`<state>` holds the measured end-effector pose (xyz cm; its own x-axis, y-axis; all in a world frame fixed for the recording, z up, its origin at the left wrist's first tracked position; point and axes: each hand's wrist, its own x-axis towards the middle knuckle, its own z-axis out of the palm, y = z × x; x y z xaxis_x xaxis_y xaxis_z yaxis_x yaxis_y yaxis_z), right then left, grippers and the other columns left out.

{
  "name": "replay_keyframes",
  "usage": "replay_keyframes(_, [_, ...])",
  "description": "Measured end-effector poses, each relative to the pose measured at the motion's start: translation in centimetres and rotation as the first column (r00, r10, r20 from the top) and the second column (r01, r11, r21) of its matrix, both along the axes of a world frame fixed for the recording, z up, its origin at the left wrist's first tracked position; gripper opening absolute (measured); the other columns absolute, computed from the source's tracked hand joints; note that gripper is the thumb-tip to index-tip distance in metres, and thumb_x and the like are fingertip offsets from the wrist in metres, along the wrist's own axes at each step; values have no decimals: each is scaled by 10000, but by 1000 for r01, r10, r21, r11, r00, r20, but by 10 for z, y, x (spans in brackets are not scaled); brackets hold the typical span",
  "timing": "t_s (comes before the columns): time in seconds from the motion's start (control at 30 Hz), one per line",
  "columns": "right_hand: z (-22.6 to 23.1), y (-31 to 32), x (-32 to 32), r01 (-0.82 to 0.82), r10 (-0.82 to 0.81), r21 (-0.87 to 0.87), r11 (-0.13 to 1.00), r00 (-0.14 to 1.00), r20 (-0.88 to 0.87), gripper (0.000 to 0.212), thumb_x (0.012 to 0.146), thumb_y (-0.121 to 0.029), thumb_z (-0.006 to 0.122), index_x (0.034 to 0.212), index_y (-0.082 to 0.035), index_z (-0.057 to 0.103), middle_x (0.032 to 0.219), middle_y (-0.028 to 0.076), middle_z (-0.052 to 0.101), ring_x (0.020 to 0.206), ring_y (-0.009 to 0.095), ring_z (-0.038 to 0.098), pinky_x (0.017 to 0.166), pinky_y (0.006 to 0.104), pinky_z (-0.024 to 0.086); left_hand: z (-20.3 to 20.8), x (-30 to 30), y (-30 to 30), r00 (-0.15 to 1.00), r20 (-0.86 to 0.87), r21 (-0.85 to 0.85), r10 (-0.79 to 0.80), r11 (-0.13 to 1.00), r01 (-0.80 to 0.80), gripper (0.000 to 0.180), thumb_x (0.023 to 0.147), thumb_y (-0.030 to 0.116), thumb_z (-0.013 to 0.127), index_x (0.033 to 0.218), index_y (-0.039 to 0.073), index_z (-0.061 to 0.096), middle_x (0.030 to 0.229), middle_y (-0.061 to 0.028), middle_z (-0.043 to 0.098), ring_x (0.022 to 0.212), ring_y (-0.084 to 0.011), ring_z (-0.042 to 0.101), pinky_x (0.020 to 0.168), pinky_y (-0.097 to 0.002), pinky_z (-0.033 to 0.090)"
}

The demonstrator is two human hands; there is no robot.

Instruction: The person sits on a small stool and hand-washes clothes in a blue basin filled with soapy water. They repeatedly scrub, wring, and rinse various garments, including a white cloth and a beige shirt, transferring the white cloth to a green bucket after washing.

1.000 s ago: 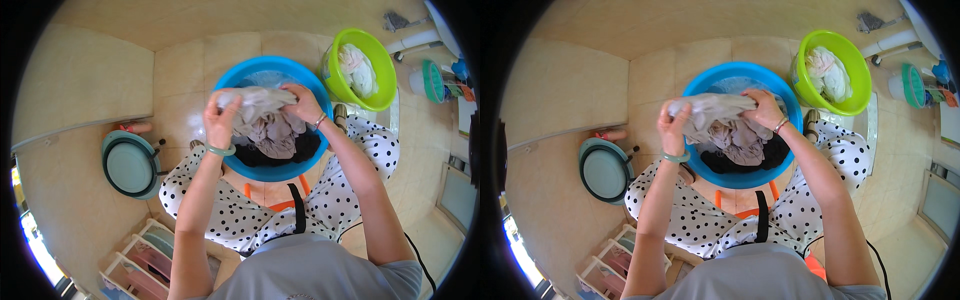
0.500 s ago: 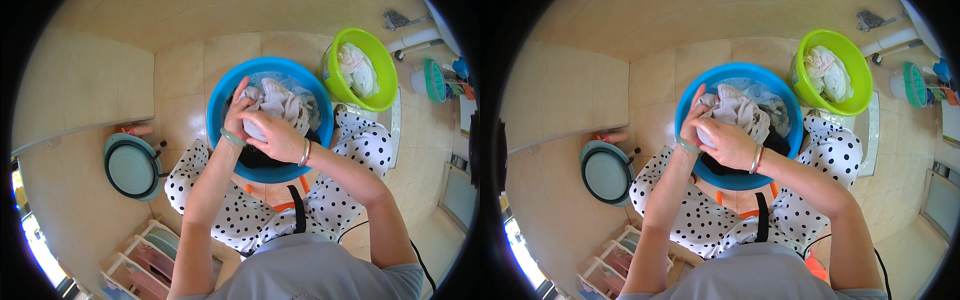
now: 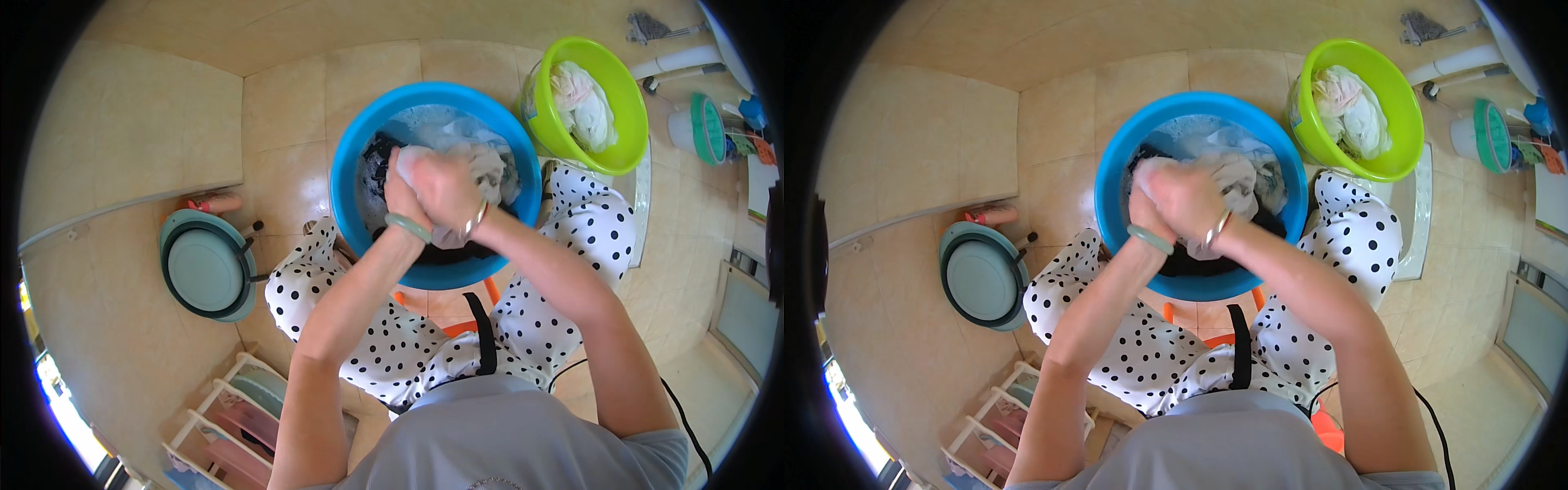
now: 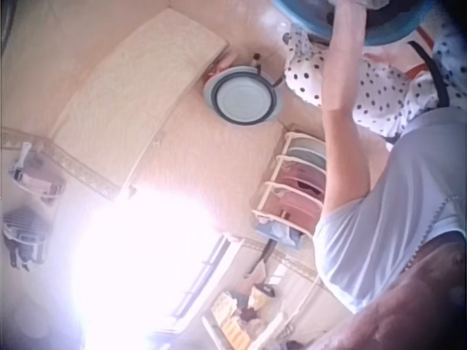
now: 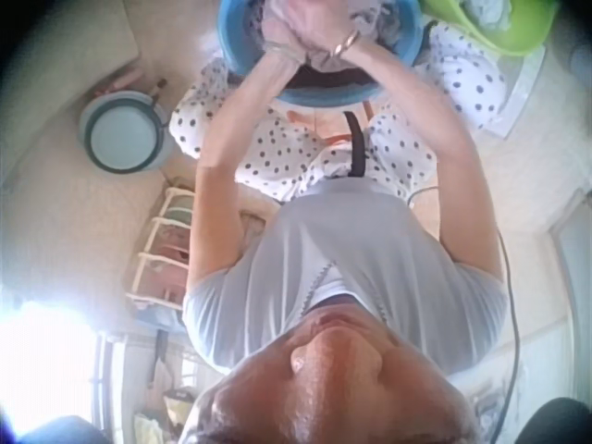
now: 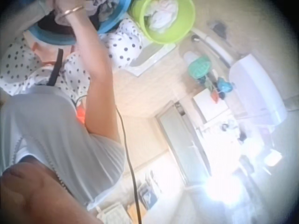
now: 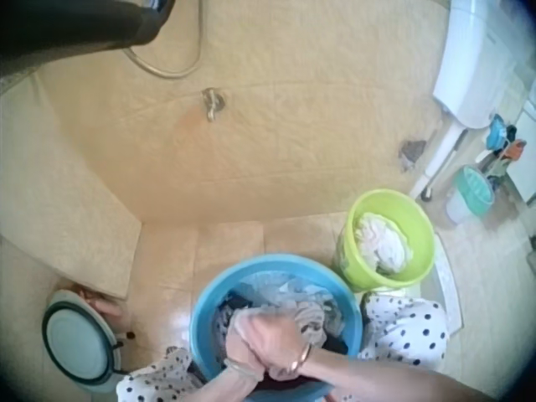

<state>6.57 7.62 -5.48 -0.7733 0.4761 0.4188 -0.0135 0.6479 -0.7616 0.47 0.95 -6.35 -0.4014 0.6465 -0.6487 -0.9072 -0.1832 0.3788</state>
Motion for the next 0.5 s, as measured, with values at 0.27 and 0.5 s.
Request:
replay_keyframes(0.27, [0, -41, 1, 36, -26, -110, 993, 996, 86, 264, 912, -248, 475, 755, -43, 534, 641, 168, 551, 567, 366, 561, 524, 449, 444, -90, 11, -32, 876, -387, -215, -289, 952, 220, 328, 961, 297, 387, 1112, 40, 523, 1050, -101, 573, 960, -187, 551, 845, -321, 444])
replay_keyframes(0.5, [-50, 27, 6, 165, -131, -198, 966, 976, 176, 246, 901, -227, 533, 742, -41, 562, 580, 170, 525, 539, 363, 537, 480, 421, 409, -25, 32, -17, 978, 87, 140, -189, 974, 176, 378, 982, 343, 338, 1223, 96, 494, 1177, -52, 558, 1064, -167, 542, 924, -315, 434])
